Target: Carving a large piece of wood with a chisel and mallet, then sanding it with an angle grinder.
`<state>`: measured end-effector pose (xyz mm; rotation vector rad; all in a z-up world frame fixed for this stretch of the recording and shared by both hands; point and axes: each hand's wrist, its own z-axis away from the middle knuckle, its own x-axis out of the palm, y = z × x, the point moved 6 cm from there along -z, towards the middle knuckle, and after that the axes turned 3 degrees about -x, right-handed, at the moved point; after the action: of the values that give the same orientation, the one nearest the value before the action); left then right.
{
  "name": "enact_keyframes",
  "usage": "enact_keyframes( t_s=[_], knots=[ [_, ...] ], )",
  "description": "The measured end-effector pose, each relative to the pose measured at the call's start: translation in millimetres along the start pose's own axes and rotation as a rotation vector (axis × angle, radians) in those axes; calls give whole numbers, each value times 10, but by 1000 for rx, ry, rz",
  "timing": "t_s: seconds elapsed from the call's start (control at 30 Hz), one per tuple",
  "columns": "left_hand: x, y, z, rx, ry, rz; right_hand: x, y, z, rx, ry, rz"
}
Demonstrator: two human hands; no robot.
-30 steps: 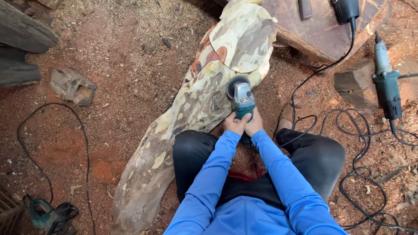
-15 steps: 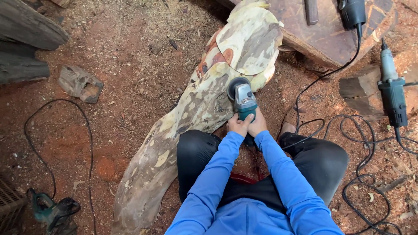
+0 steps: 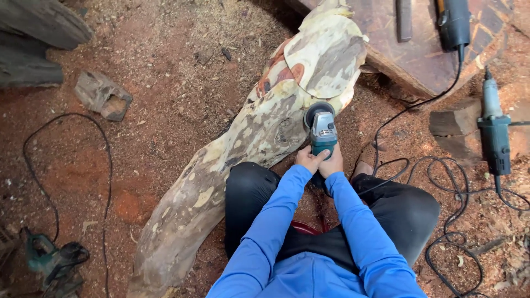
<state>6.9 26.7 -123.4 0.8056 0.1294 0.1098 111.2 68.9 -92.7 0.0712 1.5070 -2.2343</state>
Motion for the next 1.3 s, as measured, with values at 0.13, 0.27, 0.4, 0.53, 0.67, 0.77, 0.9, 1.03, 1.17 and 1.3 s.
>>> enact_keyframes(
  t_s=[0.13, 0.27, 0.4, 0.53, 0.67, 0.77, 0.9, 1.03, 1.17, 1.3],
  knots=[
    [112, -205, -159, 67, 50, 61, -108, 89, 17, 55, 40, 22],
    [119, -218, -112, 56, 129, 96, -201, -176, 30, 33, -15, 51],
    [273, -74, -183, 70, 63, 73, -261, 237, -84, 71, 29, 58],
    [637, -200, -369, 81, -10, 161, -607, 735, -167, 137, 86, 219],
    [717, -130, -205, -50, 26, 17, -798, 807, -173, 41, 26, 239],
    [740, -218, -261, -48, 13, 89, -769, 587, -146, 49, 5, 265],
    [574, 153, -101, -39, 34, 141, -721, 394, -256, 38, -22, 316],
    [510, 439, 78, -37, -61, 128, -702, 200, -294, 32, -37, 278],
    [510, 391, -90, 31, 14, 118, -710, 275, -399, 2, -25, 241],
    [493, 506, -118, 7, 21, 128, -763, 180, -473, 19, -25, 243]
  ],
)
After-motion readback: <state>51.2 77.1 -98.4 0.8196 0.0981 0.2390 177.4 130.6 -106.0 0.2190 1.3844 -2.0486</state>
